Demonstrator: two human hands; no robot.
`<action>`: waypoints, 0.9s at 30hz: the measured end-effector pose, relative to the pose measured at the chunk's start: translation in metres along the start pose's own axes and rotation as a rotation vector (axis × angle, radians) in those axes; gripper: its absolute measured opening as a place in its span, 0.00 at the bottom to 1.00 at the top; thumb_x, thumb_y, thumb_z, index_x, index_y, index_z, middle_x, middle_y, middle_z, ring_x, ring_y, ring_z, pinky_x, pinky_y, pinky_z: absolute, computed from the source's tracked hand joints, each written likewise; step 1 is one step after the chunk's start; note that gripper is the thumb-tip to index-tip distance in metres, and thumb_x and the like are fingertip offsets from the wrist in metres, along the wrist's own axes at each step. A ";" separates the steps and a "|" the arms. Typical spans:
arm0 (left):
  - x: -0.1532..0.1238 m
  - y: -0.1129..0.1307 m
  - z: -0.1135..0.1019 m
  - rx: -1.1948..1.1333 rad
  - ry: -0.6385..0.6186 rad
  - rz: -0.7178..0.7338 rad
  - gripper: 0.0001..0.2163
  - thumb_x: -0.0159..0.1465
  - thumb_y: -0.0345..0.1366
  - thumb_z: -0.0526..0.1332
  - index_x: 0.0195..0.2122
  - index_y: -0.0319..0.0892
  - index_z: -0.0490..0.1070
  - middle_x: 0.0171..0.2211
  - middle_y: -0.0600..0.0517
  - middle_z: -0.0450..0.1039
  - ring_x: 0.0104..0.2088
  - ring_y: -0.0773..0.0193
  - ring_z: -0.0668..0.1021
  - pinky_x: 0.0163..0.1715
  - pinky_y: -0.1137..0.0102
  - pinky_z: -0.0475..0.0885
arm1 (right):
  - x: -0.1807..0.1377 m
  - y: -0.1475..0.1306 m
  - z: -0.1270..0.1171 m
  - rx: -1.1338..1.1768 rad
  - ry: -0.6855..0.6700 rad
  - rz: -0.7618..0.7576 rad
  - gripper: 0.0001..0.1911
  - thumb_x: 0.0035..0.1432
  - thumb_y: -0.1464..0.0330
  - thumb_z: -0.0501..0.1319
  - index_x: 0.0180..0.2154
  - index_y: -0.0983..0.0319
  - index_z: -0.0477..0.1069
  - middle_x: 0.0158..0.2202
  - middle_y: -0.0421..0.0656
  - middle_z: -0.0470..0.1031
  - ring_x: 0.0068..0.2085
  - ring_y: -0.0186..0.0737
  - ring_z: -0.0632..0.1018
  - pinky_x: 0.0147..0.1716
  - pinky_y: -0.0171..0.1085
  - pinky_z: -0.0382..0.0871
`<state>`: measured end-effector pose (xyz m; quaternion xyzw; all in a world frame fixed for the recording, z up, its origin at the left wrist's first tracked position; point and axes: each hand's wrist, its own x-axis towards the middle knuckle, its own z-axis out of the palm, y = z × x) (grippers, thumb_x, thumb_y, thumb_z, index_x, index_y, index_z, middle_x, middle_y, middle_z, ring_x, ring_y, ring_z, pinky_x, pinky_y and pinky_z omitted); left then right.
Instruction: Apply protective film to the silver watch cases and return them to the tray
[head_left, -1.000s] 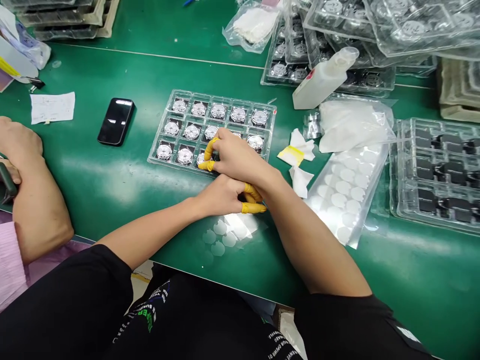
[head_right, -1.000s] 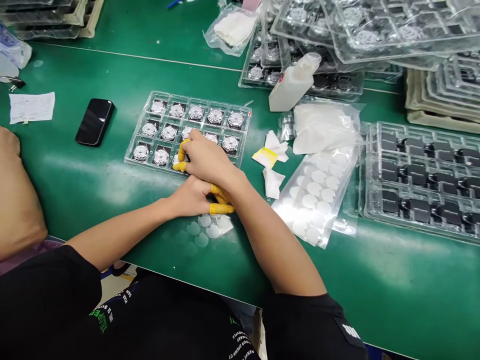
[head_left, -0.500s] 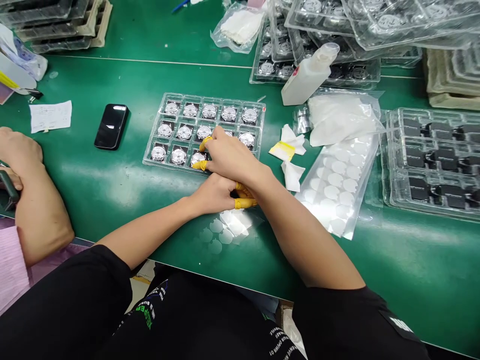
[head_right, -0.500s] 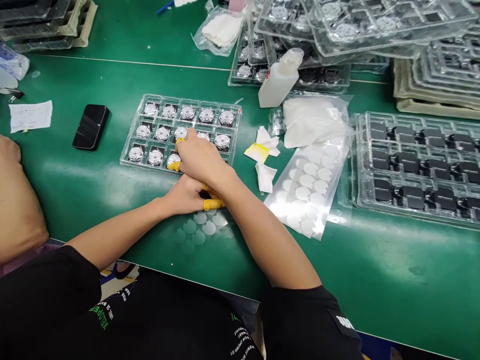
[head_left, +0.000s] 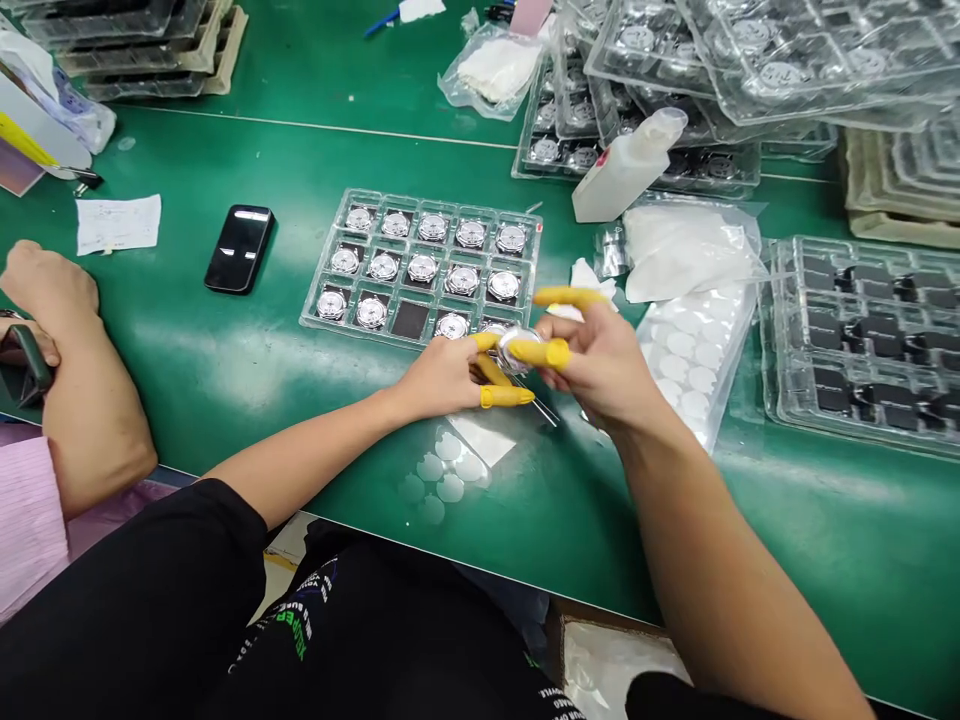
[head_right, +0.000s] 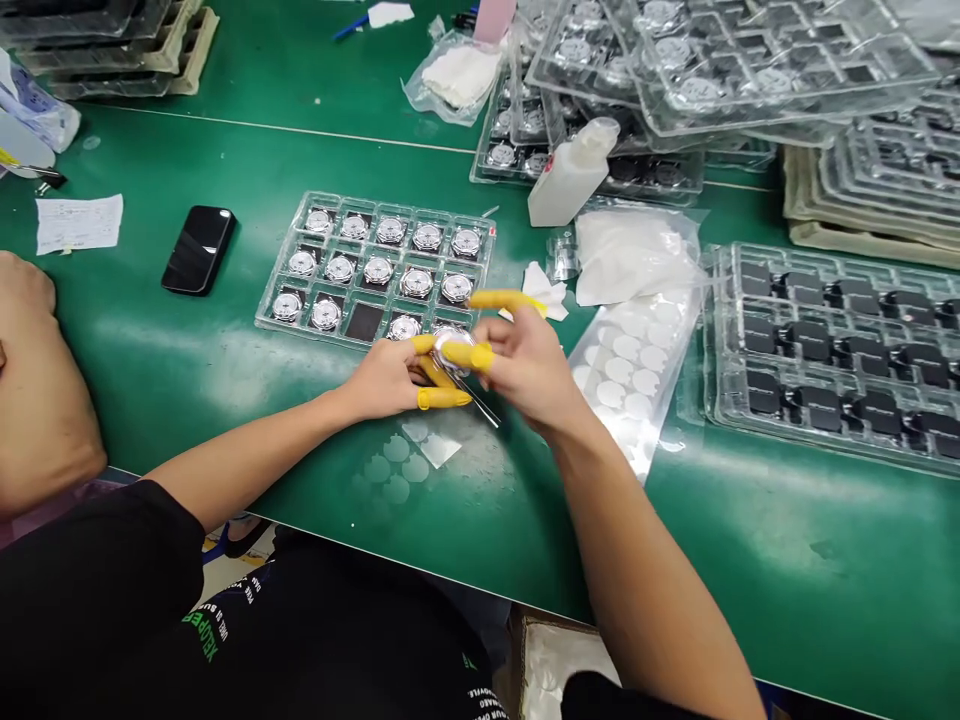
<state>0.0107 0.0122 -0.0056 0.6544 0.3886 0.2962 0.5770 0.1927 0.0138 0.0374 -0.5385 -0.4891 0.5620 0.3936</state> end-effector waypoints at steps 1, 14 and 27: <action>0.000 -0.001 0.001 -0.040 0.002 -0.009 0.27 0.52 0.37 0.77 0.54 0.39 0.77 0.32 0.51 0.84 0.34 0.63 0.85 0.43 0.67 0.82 | -0.009 0.005 -0.008 0.043 -0.014 0.079 0.37 0.36 0.56 0.80 0.46 0.55 0.66 0.23 0.29 0.67 0.16 0.27 0.63 0.14 0.31 0.52; 0.000 -0.003 -0.008 -0.039 -0.155 0.072 0.26 0.51 0.35 0.76 0.53 0.42 0.79 0.36 0.52 0.83 0.36 0.65 0.85 0.46 0.68 0.83 | -0.016 0.022 -0.009 0.183 -0.136 0.252 0.47 0.26 0.62 0.84 0.48 0.55 0.62 0.23 0.29 0.71 0.22 0.32 0.72 0.21 0.30 0.62; 0.000 0.003 -0.001 -0.023 0.023 -0.033 0.24 0.49 0.33 0.74 0.49 0.41 0.78 0.31 0.54 0.78 0.32 0.69 0.79 0.38 0.71 0.80 | -0.008 0.043 -0.079 -0.926 0.438 -0.298 0.10 0.56 0.61 0.67 0.28 0.59 0.73 0.36 0.47 0.77 0.33 0.43 0.75 0.33 0.44 0.67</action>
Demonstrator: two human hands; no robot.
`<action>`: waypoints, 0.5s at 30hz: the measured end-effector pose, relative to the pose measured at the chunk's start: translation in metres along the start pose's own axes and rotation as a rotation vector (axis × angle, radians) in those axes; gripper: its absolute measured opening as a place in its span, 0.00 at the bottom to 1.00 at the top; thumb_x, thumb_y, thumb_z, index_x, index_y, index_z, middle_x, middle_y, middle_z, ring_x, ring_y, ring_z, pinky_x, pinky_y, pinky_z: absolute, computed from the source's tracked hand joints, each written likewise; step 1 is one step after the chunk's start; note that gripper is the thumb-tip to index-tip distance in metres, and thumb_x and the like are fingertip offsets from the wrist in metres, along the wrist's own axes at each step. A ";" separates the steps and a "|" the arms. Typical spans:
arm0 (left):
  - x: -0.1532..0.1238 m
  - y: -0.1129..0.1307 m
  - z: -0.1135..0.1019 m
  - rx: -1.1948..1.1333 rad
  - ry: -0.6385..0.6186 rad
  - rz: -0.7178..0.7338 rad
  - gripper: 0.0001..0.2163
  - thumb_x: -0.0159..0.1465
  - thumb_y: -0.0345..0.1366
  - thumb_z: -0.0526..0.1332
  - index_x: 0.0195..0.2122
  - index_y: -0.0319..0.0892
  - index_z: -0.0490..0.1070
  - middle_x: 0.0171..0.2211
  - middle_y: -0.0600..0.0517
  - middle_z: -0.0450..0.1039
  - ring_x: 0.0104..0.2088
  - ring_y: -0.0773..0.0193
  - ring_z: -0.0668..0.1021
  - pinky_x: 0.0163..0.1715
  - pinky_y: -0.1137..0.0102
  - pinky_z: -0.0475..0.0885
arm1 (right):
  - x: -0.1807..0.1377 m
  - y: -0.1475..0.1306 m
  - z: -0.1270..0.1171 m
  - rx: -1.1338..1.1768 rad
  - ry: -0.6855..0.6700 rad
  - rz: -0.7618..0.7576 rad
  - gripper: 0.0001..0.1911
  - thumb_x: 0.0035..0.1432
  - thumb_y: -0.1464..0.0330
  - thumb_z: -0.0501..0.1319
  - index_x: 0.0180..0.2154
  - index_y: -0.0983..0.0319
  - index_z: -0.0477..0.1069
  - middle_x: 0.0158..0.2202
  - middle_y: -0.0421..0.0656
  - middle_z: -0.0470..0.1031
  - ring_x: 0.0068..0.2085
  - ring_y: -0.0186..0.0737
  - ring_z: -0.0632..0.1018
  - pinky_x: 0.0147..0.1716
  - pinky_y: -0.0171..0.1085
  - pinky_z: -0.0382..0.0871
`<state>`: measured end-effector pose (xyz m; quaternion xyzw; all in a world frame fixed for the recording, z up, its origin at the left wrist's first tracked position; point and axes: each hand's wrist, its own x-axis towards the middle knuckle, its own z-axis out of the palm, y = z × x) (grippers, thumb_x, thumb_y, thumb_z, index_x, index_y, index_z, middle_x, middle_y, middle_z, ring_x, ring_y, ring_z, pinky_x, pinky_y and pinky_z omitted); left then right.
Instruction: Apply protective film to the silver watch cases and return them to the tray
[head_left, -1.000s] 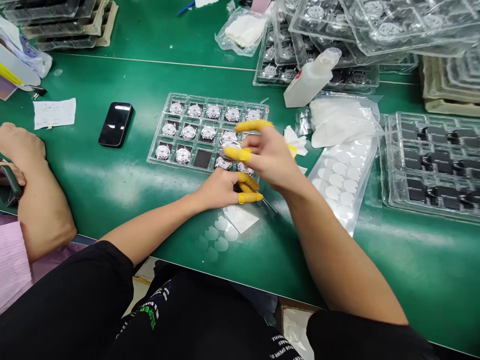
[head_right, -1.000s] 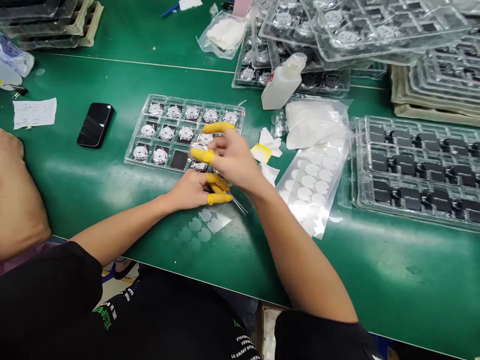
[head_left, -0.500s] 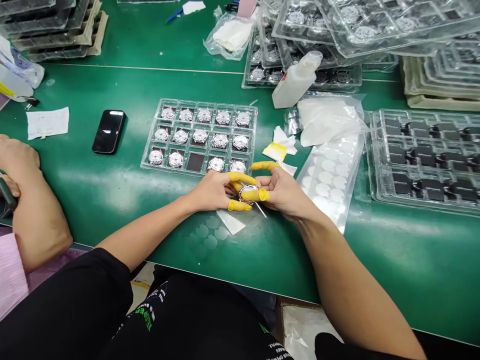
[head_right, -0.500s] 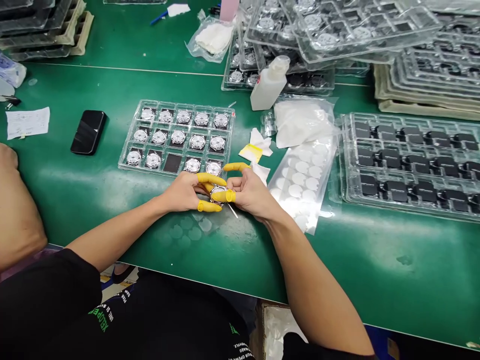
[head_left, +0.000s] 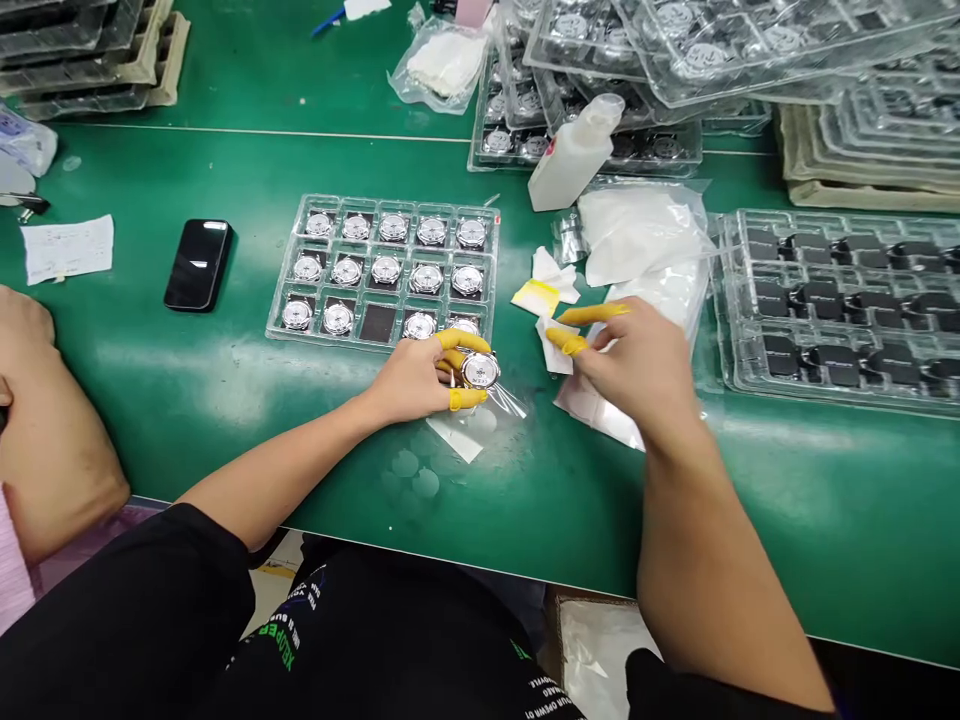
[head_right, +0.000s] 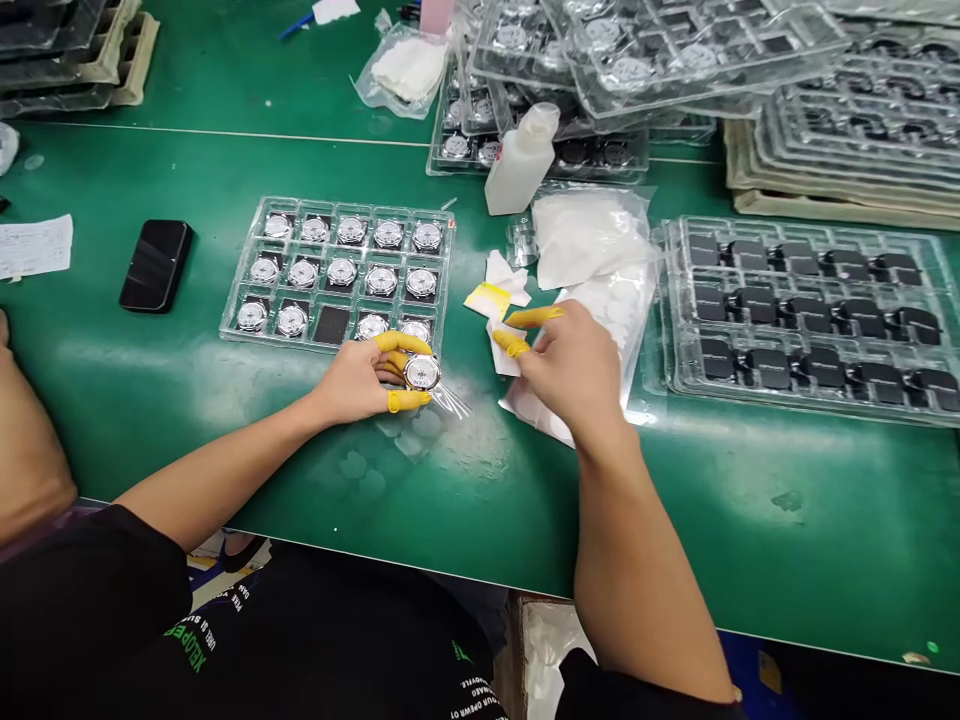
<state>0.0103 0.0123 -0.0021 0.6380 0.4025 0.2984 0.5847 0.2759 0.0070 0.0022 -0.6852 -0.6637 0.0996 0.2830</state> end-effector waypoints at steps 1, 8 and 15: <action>0.000 0.001 0.000 -0.002 0.014 -0.004 0.24 0.49 0.33 0.74 0.49 0.41 0.78 0.30 0.55 0.77 0.32 0.69 0.78 0.37 0.73 0.79 | 0.000 0.005 0.003 -0.064 -0.020 -0.048 0.09 0.58 0.62 0.65 0.28 0.59 0.74 0.36 0.47 0.77 0.35 0.46 0.75 0.34 0.45 0.67; 0.004 0.000 0.000 -0.075 0.019 -0.029 0.25 0.49 0.33 0.75 0.50 0.42 0.77 0.29 0.56 0.74 0.29 0.72 0.76 0.33 0.74 0.77 | -0.008 -0.017 -0.002 0.090 0.035 -0.308 0.04 0.64 0.64 0.64 0.38 0.56 0.75 0.35 0.45 0.79 0.37 0.46 0.76 0.37 0.46 0.68; 0.004 -0.009 0.000 -0.054 -0.003 -0.001 0.26 0.49 0.29 0.72 0.51 0.41 0.76 0.33 0.53 0.79 0.31 0.70 0.79 0.35 0.73 0.77 | -0.028 -0.060 0.020 0.104 0.061 -0.613 0.05 0.66 0.69 0.63 0.43 0.54 0.77 0.33 0.43 0.77 0.34 0.42 0.72 0.33 0.44 0.61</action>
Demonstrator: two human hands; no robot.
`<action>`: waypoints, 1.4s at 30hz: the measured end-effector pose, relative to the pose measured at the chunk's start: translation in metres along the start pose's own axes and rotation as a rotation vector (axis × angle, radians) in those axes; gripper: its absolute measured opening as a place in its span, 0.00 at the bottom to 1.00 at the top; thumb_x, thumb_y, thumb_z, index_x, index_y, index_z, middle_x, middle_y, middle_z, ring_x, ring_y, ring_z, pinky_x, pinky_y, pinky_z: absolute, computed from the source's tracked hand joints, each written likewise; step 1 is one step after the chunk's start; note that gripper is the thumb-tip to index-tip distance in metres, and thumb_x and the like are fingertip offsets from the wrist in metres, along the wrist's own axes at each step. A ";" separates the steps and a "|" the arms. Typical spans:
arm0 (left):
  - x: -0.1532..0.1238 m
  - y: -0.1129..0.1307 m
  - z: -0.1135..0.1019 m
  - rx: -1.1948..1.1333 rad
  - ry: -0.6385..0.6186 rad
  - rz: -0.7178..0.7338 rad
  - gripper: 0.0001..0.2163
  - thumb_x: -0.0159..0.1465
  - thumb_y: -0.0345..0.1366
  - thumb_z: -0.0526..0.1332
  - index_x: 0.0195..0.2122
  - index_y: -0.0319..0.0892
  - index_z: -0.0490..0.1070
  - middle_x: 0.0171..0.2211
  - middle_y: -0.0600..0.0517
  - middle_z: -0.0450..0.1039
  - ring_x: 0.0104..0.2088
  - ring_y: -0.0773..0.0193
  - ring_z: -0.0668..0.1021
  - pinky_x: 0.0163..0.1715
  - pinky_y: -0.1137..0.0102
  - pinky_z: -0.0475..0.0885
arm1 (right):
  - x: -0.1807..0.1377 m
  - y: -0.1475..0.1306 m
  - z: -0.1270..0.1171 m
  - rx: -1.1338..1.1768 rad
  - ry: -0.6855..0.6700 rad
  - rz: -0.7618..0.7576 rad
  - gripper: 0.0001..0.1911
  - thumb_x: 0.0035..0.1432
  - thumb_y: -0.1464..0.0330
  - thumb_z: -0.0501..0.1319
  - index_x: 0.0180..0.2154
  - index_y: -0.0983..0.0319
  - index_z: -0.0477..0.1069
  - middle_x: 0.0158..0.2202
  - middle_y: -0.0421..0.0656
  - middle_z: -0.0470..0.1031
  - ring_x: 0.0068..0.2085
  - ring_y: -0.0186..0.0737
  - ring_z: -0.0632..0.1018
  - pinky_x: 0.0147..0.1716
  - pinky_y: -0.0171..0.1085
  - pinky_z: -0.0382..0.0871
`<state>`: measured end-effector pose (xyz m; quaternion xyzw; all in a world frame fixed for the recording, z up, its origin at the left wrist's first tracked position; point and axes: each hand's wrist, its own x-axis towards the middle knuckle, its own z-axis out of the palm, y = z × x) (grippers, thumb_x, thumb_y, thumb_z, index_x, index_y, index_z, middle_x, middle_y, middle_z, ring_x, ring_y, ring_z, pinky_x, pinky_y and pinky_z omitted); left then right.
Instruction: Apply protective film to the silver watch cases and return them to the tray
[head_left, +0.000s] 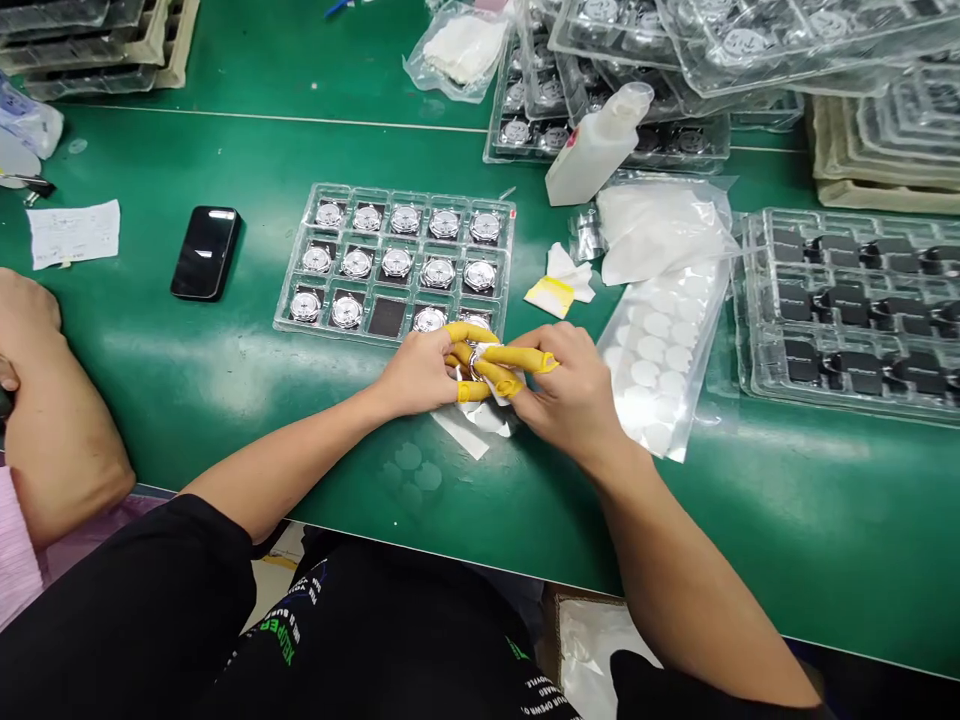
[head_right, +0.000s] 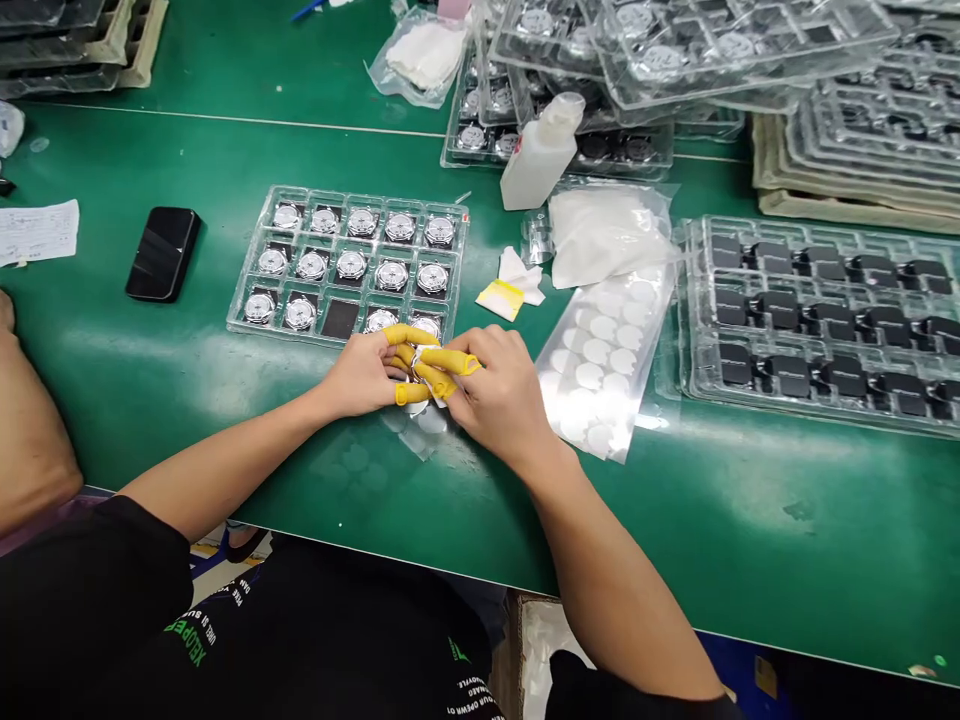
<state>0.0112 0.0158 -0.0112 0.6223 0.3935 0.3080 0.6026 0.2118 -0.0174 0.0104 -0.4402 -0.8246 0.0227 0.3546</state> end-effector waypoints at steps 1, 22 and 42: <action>0.000 -0.001 0.000 0.013 0.007 0.004 0.26 0.49 0.30 0.72 0.51 0.41 0.76 0.33 0.54 0.79 0.31 0.70 0.79 0.35 0.73 0.76 | 0.000 0.000 0.001 0.011 0.011 0.005 0.05 0.66 0.69 0.64 0.43 0.55 0.77 0.34 0.43 0.76 0.35 0.42 0.72 0.33 0.43 0.62; 0.000 -0.001 0.002 -0.026 0.068 -0.036 0.27 0.50 0.31 0.74 0.53 0.40 0.77 0.31 0.54 0.77 0.29 0.72 0.77 0.32 0.75 0.75 | 0.003 0.018 0.002 0.150 0.009 0.075 0.06 0.65 0.64 0.64 0.38 0.56 0.79 0.32 0.44 0.76 0.34 0.42 0.74 0.33 0.44 0.67; 0.001 0.000 0.001 -0.136 0.068 -0.077 0.29 0.46 0.29 0.76 0.52 0.39 0.76 0.33 0.54 0.79 0.30 0.72 0.79 0.34 0.76 0.78 | 0.005 0.017 0.015 0.184 -0.001 0.039 0.07 0.66 0.61 0.63 0.38 0.55 0.78 0.31 0.44 0.73 0.35 0.44 0.72 0.37 0.47 0.68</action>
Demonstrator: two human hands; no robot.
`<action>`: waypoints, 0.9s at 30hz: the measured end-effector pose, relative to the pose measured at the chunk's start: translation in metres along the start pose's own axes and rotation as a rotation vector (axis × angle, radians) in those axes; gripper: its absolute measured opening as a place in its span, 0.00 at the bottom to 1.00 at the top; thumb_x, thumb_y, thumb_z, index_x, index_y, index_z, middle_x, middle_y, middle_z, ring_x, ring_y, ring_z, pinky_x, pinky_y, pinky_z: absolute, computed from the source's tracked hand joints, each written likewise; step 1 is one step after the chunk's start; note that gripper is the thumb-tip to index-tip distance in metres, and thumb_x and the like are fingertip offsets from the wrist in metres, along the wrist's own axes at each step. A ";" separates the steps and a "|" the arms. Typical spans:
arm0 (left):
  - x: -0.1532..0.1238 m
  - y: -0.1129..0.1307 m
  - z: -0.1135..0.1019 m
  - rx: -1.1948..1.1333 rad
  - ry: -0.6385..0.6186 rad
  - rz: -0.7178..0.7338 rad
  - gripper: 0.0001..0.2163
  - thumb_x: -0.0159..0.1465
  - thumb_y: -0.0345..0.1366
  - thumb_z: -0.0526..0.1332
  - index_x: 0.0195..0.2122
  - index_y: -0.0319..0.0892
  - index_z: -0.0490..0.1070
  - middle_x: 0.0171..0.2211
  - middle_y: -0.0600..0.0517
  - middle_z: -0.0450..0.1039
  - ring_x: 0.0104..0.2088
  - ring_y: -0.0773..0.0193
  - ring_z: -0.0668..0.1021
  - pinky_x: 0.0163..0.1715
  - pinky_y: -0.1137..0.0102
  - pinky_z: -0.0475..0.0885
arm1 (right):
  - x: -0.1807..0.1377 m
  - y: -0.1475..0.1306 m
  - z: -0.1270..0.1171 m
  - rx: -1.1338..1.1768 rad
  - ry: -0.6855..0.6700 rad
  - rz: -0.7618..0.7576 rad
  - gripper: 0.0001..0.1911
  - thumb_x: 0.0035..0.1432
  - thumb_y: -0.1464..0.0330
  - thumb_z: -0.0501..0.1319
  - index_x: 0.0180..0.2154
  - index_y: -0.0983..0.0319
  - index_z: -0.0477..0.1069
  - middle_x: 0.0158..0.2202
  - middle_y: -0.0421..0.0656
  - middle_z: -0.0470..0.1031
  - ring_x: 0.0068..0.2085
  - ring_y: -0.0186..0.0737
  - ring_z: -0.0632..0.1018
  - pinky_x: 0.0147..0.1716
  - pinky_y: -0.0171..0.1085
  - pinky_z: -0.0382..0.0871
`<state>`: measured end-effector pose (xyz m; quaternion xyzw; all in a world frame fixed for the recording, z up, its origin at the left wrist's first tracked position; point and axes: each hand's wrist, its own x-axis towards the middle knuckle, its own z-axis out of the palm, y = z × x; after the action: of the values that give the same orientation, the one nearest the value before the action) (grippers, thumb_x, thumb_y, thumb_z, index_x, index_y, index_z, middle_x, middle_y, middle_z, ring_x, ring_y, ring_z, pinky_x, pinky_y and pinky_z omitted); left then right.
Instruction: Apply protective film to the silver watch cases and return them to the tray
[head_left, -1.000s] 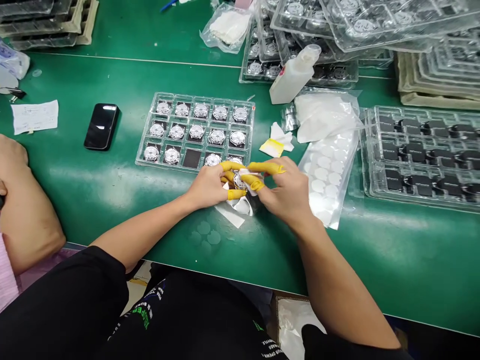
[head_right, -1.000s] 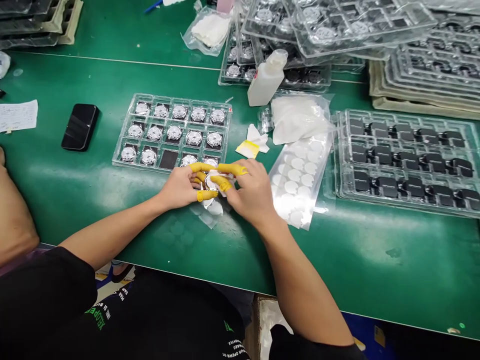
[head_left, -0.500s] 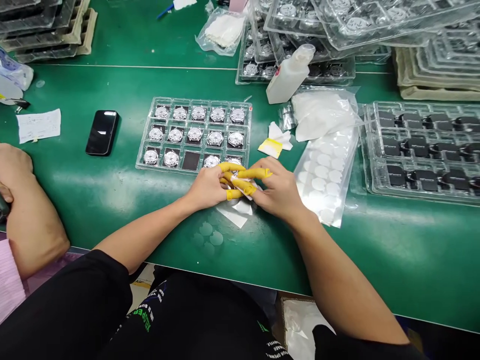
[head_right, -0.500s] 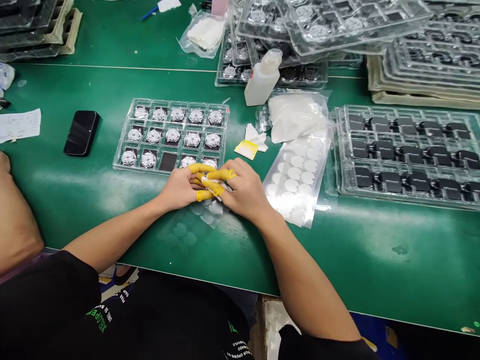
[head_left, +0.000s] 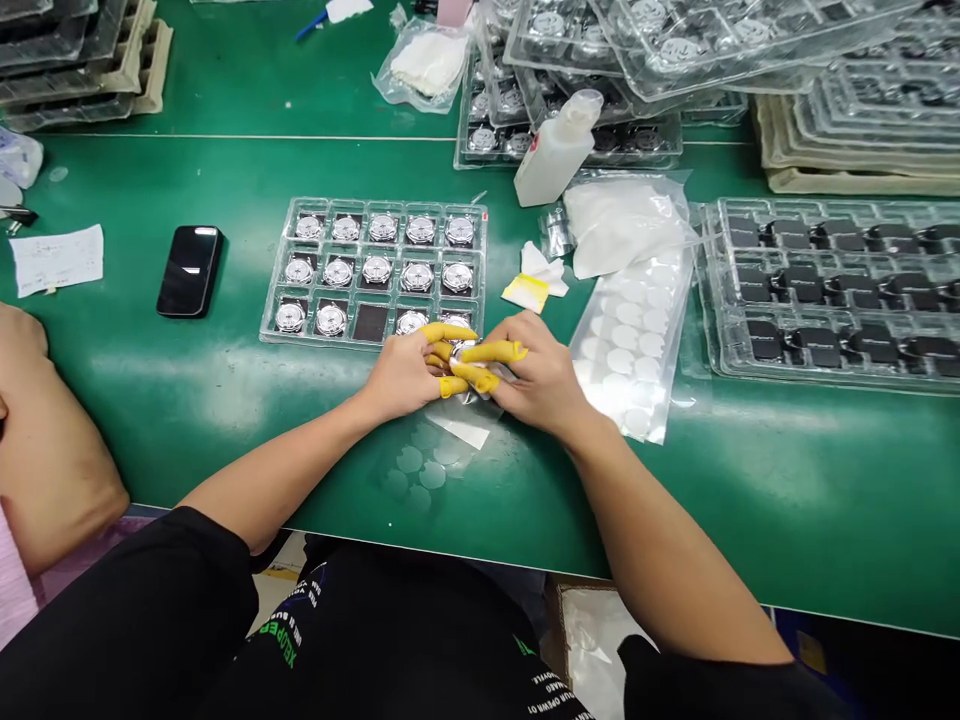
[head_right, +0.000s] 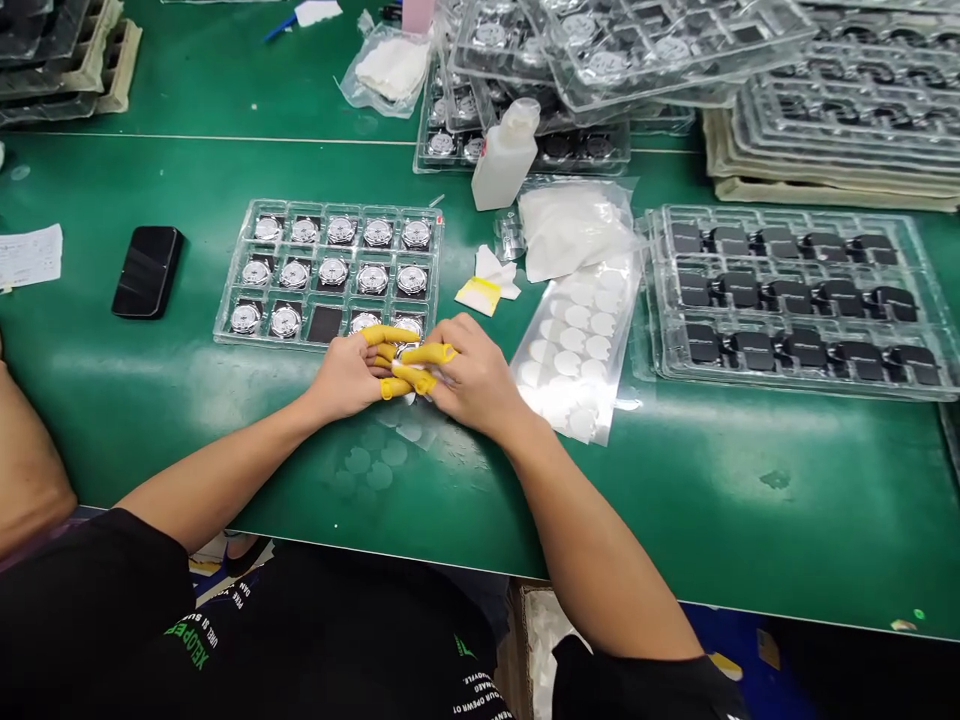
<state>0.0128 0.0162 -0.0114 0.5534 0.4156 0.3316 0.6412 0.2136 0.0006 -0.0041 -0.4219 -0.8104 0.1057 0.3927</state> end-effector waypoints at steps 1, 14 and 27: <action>0.000 0.000 0.000 0.014 0.004 0.001 0.30 0.46 0.29 0.76 0.52 0.40 0.76 0.33 0.54 0.78 0.29 0.72 0.79 0.33 0.76 0.78 | 0.000 0.002 0.000 -0.039 0.026 0.048 0.09 0.67 0.60 0.62 0.38 0.55 0.78 0.32 0.45 0.73 0.36 0.45 0.72 0.38 0.48 0.68; -0.004 -0.008 -0.001 0.153 -0.002 0.342 0.25 0.54 0.38 0.75 0.53 0.43 0.78 0.43 0.50 0.82 0.39 0.66 0.84 0.48 0.69 0.83 | -0.005 -0.002 -0.034 0.182 -0.232 0.373 0.06 0.60 0.63 0.65 0.38 0.57 0.78 0.39 0.44 0.83 0.43 0.47 0.81 0.47 0.46 0.75; -0.007 -0.002 -0.003 0.329 -0.030 0.417 0.22 0.56 0.37 0.73 0.53 0.43 0.78 0.46 0.50 0.83 0.39 0.66 0.84 0.49 0.70 0.83 | -0.007 0.000 -0.031 0.103 -0.173 0.412 0.09 0.60 0.63 0.64 0.39 0.57 0.81 0.42 0.45 0.85 0.42 0.48 0.83 0.46 0.48 0.76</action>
<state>0.0069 0.0106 -0.0121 0.7286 0.3316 0.3763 0.4665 0.2386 -0.0099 0.0130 -0.5473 -0.7313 0.2607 0.3126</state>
